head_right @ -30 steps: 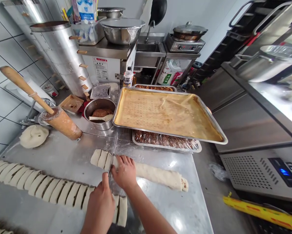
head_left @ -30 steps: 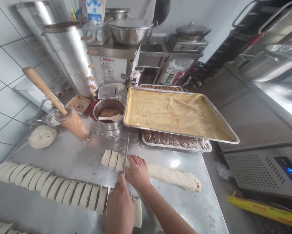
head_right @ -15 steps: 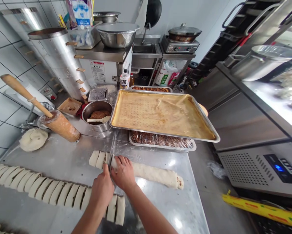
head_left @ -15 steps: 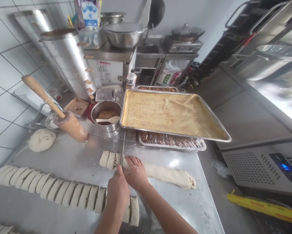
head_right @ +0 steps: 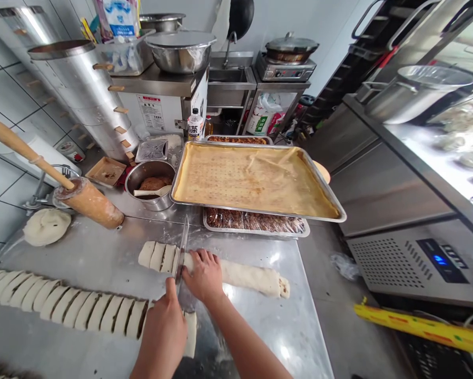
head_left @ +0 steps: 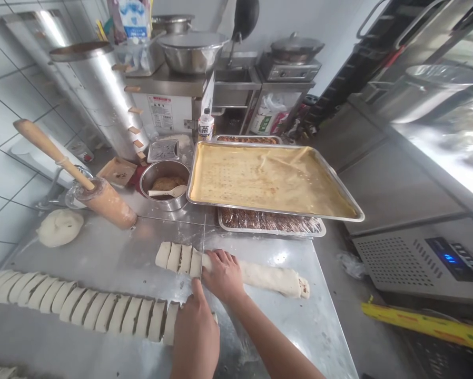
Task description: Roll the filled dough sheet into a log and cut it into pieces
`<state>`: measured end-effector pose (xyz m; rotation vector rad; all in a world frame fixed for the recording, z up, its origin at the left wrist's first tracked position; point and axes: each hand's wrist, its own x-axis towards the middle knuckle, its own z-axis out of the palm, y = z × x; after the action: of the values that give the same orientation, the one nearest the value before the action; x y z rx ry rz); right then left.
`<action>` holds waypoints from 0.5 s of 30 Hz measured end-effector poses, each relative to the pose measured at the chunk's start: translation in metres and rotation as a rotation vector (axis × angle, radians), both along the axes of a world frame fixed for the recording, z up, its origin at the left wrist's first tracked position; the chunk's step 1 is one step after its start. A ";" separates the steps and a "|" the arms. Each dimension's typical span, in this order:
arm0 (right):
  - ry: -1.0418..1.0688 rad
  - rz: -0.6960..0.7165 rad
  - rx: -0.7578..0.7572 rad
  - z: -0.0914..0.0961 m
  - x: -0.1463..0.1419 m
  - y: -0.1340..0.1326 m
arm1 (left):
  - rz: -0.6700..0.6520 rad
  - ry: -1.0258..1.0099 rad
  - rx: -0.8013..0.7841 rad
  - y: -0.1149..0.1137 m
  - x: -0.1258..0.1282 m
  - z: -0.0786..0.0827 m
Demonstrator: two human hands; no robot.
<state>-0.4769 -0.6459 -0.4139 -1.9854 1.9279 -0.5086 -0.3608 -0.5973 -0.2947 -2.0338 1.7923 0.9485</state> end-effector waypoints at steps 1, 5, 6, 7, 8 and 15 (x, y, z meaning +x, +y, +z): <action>0.000 0.003 -0.004 -0.001 0.000 0.000 | -0.004 0.000 0.001 0.000 -0.001 -0.004; 0.015 0.027 -0.015 -0.007 -0.001 0.002 | 0.021 0.007 0.005 -0.005 -0.009 -0.025; 0.020 0.033 -0.018 -0.008 -0.001 0.003 | 0.030 0.008 -0.001 -0.009 -0.011 -0.030; 0.022 0.039 -0.021 -0.008 -0.002 0.003 | 0.038 0.010 -0.011 -0.013 -0.013 -0.033; 0.020 0.049 -0.022 -0.008 -0.003 0.003 | 0.045 0.014 -0.023 -0.017 -0.014 -0.034; 0.011 0.047 -0.034 0.002 -0.033 0.011 | 0.066 0.026 -0.034 -0.017 -0.007 -0.012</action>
<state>-0.5099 -0.6350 -0.4115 -2.0540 1.8863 -0.5222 -0.3677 -0.6143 -0.3062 -2.1232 1.7758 0.9736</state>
